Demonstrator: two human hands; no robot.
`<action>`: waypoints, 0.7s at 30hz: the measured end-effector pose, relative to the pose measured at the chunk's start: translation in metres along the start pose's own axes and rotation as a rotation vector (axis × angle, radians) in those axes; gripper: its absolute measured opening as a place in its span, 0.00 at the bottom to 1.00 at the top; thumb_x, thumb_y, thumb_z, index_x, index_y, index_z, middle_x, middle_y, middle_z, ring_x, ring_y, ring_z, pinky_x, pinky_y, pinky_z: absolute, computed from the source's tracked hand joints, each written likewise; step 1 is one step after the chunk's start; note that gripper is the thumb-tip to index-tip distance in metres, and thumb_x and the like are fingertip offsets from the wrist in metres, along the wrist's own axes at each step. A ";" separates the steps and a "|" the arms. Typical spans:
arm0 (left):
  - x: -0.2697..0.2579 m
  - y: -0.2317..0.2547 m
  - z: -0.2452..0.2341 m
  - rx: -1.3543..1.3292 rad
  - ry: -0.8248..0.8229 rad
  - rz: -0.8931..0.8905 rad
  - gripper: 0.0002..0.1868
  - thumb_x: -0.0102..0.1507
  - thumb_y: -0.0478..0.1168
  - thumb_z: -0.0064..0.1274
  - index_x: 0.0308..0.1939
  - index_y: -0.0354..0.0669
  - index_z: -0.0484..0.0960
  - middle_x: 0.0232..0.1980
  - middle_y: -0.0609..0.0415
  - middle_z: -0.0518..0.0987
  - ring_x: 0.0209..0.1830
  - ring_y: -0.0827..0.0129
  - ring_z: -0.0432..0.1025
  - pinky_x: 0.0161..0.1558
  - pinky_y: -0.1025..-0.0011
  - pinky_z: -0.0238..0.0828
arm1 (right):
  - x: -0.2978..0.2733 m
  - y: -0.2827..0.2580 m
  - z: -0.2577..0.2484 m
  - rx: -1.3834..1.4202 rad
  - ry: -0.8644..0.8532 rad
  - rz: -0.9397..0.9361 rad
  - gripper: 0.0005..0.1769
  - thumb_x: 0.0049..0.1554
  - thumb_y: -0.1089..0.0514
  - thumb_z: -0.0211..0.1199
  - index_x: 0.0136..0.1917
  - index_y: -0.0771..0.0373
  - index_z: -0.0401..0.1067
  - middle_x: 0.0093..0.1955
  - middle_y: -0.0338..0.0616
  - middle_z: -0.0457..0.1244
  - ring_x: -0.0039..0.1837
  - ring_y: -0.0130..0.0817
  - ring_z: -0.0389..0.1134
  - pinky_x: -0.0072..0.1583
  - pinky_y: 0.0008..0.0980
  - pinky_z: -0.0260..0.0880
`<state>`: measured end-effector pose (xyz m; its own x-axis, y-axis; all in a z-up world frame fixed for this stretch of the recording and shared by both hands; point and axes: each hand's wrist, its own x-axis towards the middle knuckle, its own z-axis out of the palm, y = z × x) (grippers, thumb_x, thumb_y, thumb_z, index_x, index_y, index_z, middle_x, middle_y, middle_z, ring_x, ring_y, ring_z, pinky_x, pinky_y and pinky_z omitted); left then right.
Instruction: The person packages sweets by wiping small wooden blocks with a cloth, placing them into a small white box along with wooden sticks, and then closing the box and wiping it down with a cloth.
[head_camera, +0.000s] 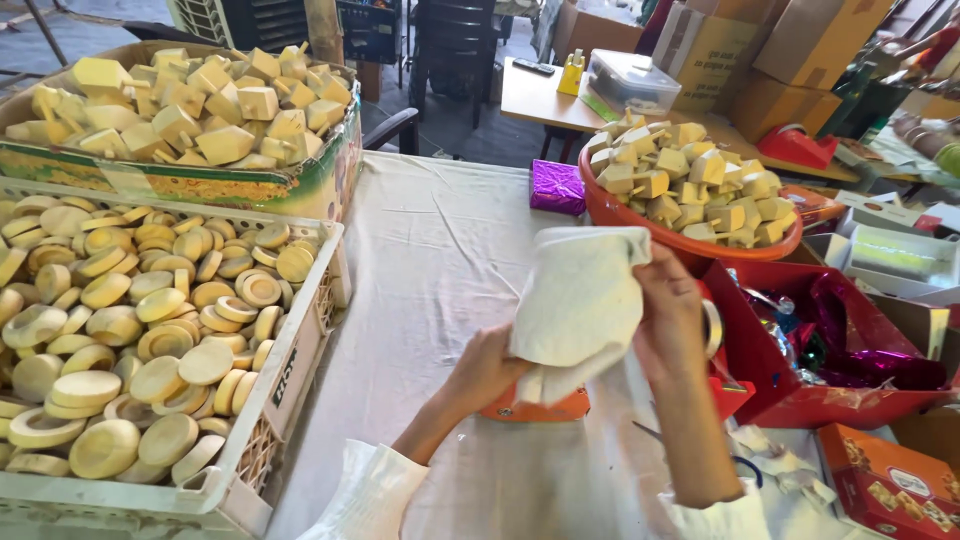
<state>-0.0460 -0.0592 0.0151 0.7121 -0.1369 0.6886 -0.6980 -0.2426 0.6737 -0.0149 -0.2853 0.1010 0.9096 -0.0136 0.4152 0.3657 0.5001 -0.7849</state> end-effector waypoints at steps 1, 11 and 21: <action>0.001 0.001 -0.001 -0.002 0.003 0.003 0.28 0.57 0.48 0.64 0.53 0.30 0.78 0.45 0.39 0.81 0.45 0.51 0.78 0.45 0.58 0.75 | 0.000 0.015 -0.009 -0.003 -0.003 -0.002 0.14 0.60 0.65 0.61 0.60 0.62 0.73 0.55 0.40 0.70 0.54 0.27 0.72 0.56 0.28 0.74; -0.002 -0.016 -0.002 0.401 -0.161 -0.366 0.16 0.58 0.49 0.60 0.38 0.40 0.85 0.35 0.43 0.84 0.36 0.50 0.79 0.39 0.55 0.75 | -0.051 0.076 0.014 -1.026 -0.283 -0.175 0.17 0.62 0.52 0.62 0.57 0.66 0.75 0.61 0.48 0.66 0.55 0.37 0.71 0.56 0.33 0.69; -0.007 -0.026 -0.058 0.287 -0.654 -0.237 0.67 0.39 0.54 0.78 0.72 0.41 0.52 0.70 0.39 0.61 0.74 0.46 0.54 0.70 0.59 0.55 | -0.042 0.093 -0.014 -1.332 -0.447 -0.218 0.15 0.55 0.54 0.65 0.54 0.62 0.79 0.59 0.47 0.70 0.60 0.48 0.69 0.61 0.44 0.69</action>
<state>-0.0368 0.0037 0.0080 0.8026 -0.5706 0.1738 -0.5374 -0.5654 0.6257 -0.0162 -0.2501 0.0039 0.7661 0.4123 0.4931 0.6252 -0.6561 -0.4227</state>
